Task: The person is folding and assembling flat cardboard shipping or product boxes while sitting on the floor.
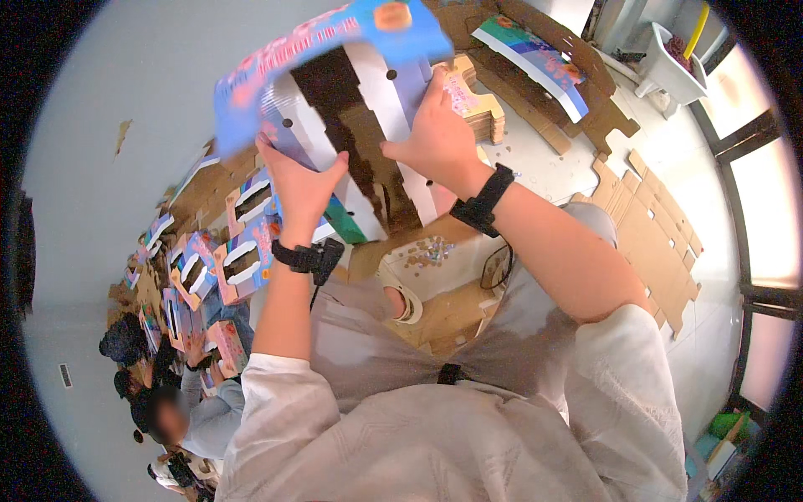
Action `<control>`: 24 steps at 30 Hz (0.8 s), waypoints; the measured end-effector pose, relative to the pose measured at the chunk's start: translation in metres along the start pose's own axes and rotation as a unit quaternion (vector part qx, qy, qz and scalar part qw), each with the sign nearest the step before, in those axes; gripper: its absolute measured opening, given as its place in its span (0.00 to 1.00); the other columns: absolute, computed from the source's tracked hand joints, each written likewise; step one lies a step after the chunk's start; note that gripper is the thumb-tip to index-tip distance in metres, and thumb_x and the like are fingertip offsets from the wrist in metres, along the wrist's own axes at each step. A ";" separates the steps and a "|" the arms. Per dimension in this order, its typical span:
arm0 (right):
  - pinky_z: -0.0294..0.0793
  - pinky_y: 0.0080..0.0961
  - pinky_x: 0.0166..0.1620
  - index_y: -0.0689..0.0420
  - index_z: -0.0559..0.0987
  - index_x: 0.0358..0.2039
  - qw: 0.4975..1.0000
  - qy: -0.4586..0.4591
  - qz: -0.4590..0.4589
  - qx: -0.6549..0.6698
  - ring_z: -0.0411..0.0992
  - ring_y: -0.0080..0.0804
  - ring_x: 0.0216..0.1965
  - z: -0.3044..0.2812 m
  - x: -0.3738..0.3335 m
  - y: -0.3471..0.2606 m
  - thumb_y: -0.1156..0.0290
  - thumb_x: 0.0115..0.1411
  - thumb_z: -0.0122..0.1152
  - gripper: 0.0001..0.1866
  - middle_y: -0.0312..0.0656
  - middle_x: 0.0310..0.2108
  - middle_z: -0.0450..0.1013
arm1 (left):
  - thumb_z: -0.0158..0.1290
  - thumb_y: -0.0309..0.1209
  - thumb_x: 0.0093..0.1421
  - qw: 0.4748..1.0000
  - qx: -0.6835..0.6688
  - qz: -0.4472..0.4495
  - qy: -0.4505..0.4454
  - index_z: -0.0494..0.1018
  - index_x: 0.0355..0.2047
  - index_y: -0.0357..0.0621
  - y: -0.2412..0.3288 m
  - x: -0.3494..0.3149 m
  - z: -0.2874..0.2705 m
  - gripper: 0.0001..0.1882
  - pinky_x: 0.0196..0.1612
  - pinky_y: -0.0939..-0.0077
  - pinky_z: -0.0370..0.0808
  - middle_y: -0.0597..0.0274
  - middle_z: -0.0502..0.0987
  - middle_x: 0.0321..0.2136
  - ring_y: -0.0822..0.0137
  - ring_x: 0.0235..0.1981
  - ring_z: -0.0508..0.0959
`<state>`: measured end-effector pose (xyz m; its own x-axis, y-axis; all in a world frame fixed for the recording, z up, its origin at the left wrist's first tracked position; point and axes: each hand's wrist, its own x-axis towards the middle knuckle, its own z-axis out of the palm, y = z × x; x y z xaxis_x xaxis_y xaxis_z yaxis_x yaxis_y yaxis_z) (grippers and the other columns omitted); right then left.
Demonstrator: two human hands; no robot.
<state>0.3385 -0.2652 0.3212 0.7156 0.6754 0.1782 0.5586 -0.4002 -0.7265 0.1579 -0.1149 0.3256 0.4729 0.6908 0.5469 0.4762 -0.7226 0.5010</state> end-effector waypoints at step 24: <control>0.77 0.32 0.56 0.67 0.79 0.55 0.919 0.114 -0.027 0.376 0.77 0.30 0.52 -0.153 0.027 0.098 0.75 0.67 0.70 0.18 0.43 0.54 0.80 | 0.62 0.39 0.69 0.876 -0.358 -0.305 0.107 0.78 0.44 0.33 -0.132 0.038 -0.048 0.18 0.38 0.75 0.70 0.63 0.79 0.37 0.74 0.39 0.73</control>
<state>0.4770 -0.3814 0.3563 0.8124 0.4998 0.3002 0.2104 0.2290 -0.9504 0.0775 0.0060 0.3125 0.1055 0.9887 0.1063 -0.0306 -0.1036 0.9942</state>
